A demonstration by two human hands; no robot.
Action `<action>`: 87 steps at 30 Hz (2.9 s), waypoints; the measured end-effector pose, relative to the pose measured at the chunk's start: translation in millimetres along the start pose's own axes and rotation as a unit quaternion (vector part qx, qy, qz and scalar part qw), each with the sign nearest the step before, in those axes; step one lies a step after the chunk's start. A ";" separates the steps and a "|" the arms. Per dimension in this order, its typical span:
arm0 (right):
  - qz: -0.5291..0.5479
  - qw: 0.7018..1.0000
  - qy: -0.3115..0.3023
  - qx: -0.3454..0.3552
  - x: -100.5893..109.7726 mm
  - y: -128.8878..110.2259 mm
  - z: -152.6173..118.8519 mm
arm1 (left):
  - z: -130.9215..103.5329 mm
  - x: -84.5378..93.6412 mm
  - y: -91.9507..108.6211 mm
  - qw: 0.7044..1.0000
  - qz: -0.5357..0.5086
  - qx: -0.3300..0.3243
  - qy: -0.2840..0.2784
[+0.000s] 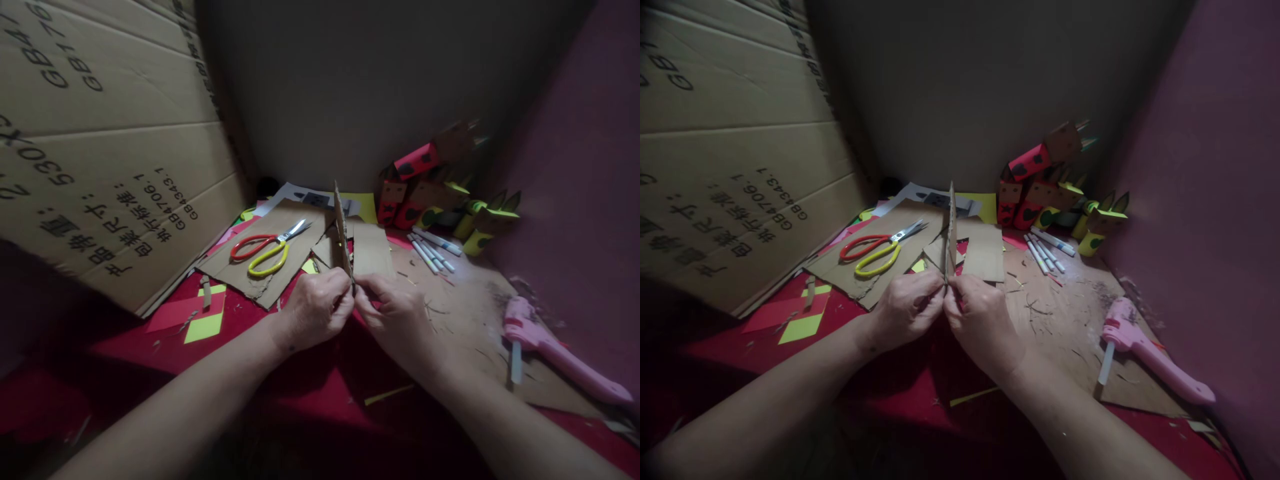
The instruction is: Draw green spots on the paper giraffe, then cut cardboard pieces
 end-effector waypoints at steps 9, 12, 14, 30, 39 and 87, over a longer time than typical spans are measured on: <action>0.086 0.993 -0.019 -0.073 1.3 13.4 -0.6 | 0.2 -2.5 -0.8 1.000 0.005 0.021 -0.010; 0.085 0.993 -0.018 -0.085 1.7 15.0 -0.6 | 0.2 -1.8 -0.3 1.000 0.004 0.019 -0.008; 0.066 0.995 -0.016 -0.075 2.1 13.7 -0.6 | 0.3 -1.5 0.1 1.000 0.006 0.016 -0.007; 0.031 0.995 -0.002 -0.096 2.9 17.4 -4.5 | 0.8 -2.9 -4.0 0.999 0.006 0.044 -0.001; 0.067 0.989 0.002 -0.130 1.2 23.5 -7.7 | -1.1 -3.4 -7.9 0.997 -0.001 0.071 0.011; 0.124 0.977 -0.016 -0.170 -4.8 36.9 -1.0 | 2.1 -14.4 -0.1 0.982 0.180 0.041 -0.044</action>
Point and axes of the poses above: each hand's wrist, its own z-axis towards the middle knuckle, its own x-axis out of the back of the hand, y = z × x, the point moved 10 cm from there along z, towards the middle knuckle, and after that the axes turned 12 degrees about z, right-handed, at the moved point
